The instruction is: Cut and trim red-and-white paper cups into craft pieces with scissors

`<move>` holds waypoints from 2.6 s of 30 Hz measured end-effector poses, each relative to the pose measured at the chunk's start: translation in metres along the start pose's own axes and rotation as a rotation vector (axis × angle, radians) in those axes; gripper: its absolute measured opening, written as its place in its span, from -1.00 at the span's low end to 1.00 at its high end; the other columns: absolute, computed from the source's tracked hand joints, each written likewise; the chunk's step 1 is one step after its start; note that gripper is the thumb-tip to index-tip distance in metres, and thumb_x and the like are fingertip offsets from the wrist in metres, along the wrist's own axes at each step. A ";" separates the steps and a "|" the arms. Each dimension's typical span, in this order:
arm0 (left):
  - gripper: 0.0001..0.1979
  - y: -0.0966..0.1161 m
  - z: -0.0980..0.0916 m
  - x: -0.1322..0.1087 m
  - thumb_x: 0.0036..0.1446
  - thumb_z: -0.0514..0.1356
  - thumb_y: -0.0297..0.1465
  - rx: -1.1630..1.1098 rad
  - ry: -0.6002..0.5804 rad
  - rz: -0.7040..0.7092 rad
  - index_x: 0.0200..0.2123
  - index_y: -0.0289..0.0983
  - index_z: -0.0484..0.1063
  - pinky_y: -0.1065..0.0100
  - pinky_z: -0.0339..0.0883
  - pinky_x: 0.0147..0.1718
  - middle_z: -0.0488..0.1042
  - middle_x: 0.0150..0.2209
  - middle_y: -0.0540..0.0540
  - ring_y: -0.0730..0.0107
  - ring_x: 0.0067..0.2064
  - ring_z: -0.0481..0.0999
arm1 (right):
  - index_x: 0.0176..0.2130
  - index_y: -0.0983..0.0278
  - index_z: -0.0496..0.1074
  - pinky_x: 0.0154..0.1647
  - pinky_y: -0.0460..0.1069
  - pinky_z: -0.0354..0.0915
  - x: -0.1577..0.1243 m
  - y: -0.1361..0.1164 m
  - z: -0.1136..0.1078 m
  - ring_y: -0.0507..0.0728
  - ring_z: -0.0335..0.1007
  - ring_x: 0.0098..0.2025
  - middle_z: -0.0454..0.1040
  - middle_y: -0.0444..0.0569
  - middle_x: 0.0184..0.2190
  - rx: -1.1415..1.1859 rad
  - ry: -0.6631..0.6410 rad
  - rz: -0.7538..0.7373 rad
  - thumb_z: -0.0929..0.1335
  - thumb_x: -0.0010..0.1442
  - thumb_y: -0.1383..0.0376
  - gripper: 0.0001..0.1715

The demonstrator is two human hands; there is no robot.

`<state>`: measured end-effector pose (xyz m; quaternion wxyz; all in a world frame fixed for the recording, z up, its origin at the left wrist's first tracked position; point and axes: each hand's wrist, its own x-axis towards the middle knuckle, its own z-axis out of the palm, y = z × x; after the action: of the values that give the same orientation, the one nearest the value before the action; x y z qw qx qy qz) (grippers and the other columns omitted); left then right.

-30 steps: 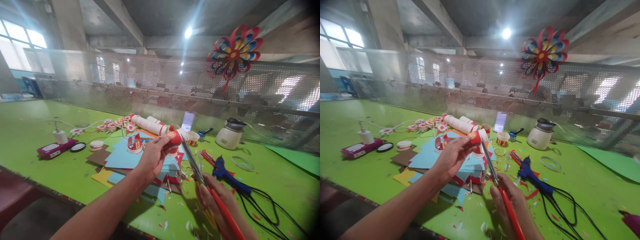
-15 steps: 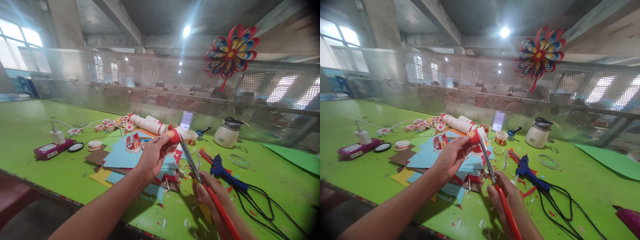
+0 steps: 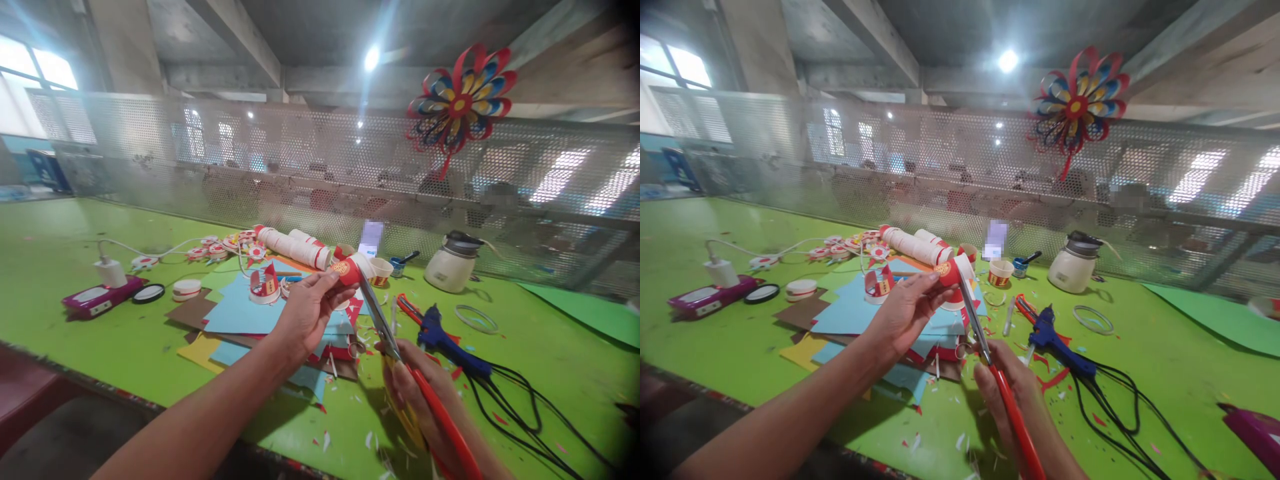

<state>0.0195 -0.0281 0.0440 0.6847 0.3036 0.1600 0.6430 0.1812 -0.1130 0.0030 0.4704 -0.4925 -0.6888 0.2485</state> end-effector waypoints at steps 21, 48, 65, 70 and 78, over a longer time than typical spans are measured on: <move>-0.96 0.002 0.001 -0.002 0.01 0.21 -0.54 0.017 -0.006 -0.015 -0.43 -0.44 0.45 0.35 0.43 -0.25 0.52 -0.37 -0.20 0.37 -0.32 0.54 | -0.12 0.25 0.41 -0.42 -0.02 0.23 -0.002 -0.002 -0.001 0.14 0.34 -0.43 0.35 -0.11 -0.56 -0.039 0.011 -0.022 0.21 0.21 0.03 -0.57; -0.95 0.003 0.004 -0.006 0.00 0.23 -0.53 0.031 -0.038 0.001 -0.43 -0.44 0.45 0.35 0.43 -0.28 0.51 -0.39 -0.19 0.37 -0.35 0.54 | -0.14 0.21 0.40 -0.55 -0.05 0.09 -0.003 0.009 -0.001 0.04 0.17 -0.60 0.28 -0.19 -0.61 -0.075 -0.001 0.001 0.21 0.20 0.01 -0.59; -0.94 0.003 0.007 -0.009 0.01 0.21 -0.54 0.017 -0.034 0.025 -0.47 -0.42 0.38 0.31 0.44 -0.28 0.50 -0.42 -0.20 0.37 -0.38 0.54 | -0.07 0.23 0.34 -0.48 -0.04 0.12 -0.004 0.003 -0.004 0.07 0.20 -0.53 0.31 -0.16 -0.54 -0.124 -0.068 -0.004 0.15 0.24 0.00 -0.54; -0.93 0.004 0.007 -0.009 -0.01 0.23 -0.53 0.024 -0.025 0.020 -0.47 -0.43 0.39 0.29 0.44 -0.26 0.50 -0.41 -0.21 0.37 -0.39 0.53 | -0.10 0.25 0.37 -0.50 -0.04 0.12 -0.005 0.003 -0.001 0.07 0.21 -0.52 0.32 -0.15 -0.55 -0.086 -0.026 -0.019 0.17 0.24 0.02 -0.56; -0.94 0.003 0.007 -0.009 0.01 0.21 -0.54 0.013 -0.033 0.019 -0.47 -0.44 0.41 0.31 0.44 -0.27 0.48 -0.42 -0.18 0.38 -0.37 0.53 | -0.10 0.23 0.38 -0.50 -0.04 0.11 -0.005 0.005 -0.002 0.06 0.20 -0.53 0.30 -0.16 -0.57 -0.100 -0.017 -0.011 0.17 0.24 0.01 -0.55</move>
<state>0.0204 -0.0380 0.0498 0.6792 0.3201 0.1499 0.6432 0.1853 -0.1161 -0.0026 0.4405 -0.5093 -0.7073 0.2153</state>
